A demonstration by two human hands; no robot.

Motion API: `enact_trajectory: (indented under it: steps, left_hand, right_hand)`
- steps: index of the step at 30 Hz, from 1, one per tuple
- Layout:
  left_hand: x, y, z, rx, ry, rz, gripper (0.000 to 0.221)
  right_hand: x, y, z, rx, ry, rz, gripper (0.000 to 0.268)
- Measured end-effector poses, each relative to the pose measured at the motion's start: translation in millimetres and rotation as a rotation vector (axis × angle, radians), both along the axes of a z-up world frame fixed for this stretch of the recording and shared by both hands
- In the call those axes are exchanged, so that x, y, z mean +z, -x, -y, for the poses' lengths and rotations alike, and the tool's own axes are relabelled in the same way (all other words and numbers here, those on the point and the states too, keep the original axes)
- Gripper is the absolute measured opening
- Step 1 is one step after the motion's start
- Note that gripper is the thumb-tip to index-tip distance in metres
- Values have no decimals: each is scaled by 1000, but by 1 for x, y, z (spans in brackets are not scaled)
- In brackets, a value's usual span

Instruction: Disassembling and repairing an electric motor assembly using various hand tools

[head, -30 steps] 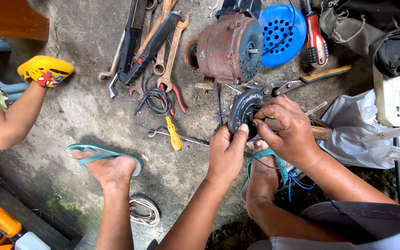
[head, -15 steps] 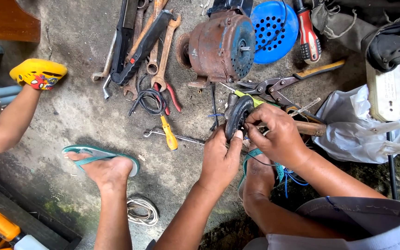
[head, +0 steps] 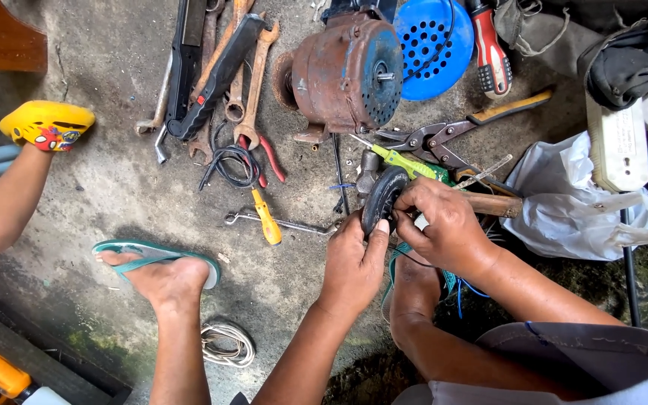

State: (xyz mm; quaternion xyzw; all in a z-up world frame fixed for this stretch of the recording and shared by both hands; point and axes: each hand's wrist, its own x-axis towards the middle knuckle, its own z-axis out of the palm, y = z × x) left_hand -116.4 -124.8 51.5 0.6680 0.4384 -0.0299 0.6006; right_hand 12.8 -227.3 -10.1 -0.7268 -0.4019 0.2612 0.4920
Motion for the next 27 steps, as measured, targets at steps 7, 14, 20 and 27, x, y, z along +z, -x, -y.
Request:
enact_trajectory:
  steps: [7, 14, 20, 27]
  left_hand:
    - [-1, 0, 0, -19, 0, -21, 26]
    - [12, 3, -8, 34, 108, -6, 28]
    - [7, 13, -8, 81, 137, 1, 27]
    - [23, -3, -24, 82, 80, 64, 31]
  right_hand:
    - [-5, 2, 6, 32, 15, -56, 10]
    - [6, -15, 5, -5, 103, -486, 6]
    - [14, -22, -5, 68, 215, -539, 10]
    - [-5, -11, 4, 25, 217, -318, 13]
